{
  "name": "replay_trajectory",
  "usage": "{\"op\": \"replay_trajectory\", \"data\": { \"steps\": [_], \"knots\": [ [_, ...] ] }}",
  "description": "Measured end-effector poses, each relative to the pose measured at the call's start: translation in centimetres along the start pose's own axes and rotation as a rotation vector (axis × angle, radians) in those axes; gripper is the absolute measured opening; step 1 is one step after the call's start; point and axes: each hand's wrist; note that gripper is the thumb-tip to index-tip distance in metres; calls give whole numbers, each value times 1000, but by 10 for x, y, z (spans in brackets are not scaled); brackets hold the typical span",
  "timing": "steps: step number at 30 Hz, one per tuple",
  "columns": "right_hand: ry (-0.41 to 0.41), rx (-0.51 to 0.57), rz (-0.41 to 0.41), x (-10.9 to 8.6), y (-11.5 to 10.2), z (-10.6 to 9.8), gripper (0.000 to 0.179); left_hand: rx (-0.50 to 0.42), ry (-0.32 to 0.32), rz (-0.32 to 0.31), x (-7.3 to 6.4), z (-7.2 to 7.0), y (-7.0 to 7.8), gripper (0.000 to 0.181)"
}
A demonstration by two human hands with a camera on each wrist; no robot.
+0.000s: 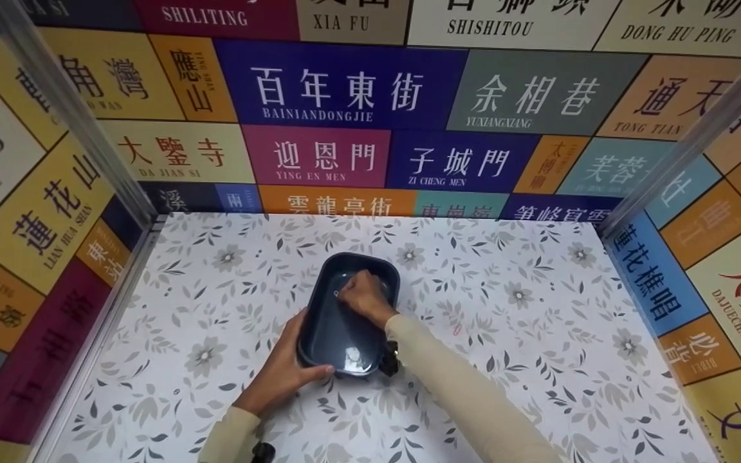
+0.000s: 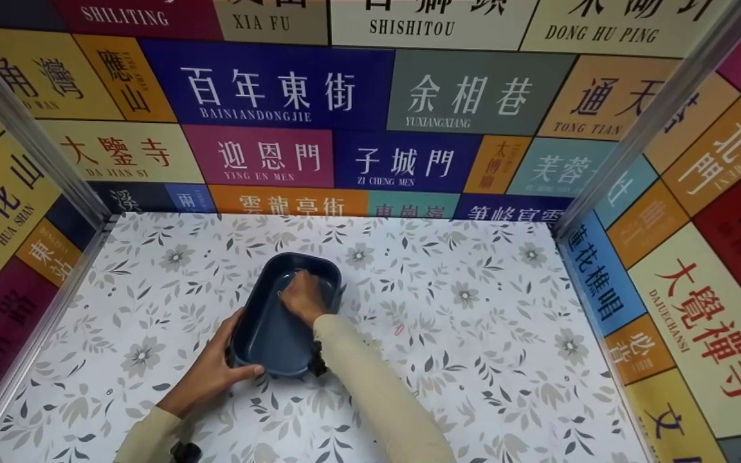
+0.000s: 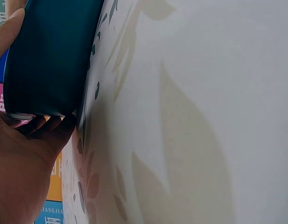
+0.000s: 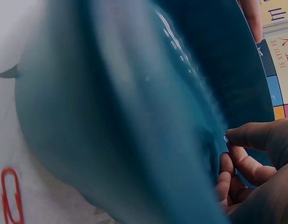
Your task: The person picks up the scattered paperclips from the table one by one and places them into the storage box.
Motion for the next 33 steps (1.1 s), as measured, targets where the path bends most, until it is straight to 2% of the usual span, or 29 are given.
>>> {"op": "replay_trajectory", "data": {
  "steps": [11,17,22,26,31,33],
  "knots": [
    [47,13,-21,0,-2,0,32,24,-4,21,-1,-2,1,127],
    [38,22,-29,-1,-4,-3,23,33,-7,30,0,-1,1,127],
    [30,78,-72,-1,-7,-8,10,26,-8,34,-1,-1,-1,127],
    [-9,104,-79,-1,-9,-11,4,10,-11,30,0,-1,-2,126],
    [-39,127,-100,-11,-17,-19,5,2,-15,29,0,-1,-3,126],
    [-50,148,-113,-23,-31,-32,5,3,-17,30,0,-1,-2,127]
  ]
}}
Point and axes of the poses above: each hand's wrist, its own x-axis towards the middle knuckle, its own z-axis out of the palm, y = z × x, and after that the axes turned 9 degrees about y, right-handed
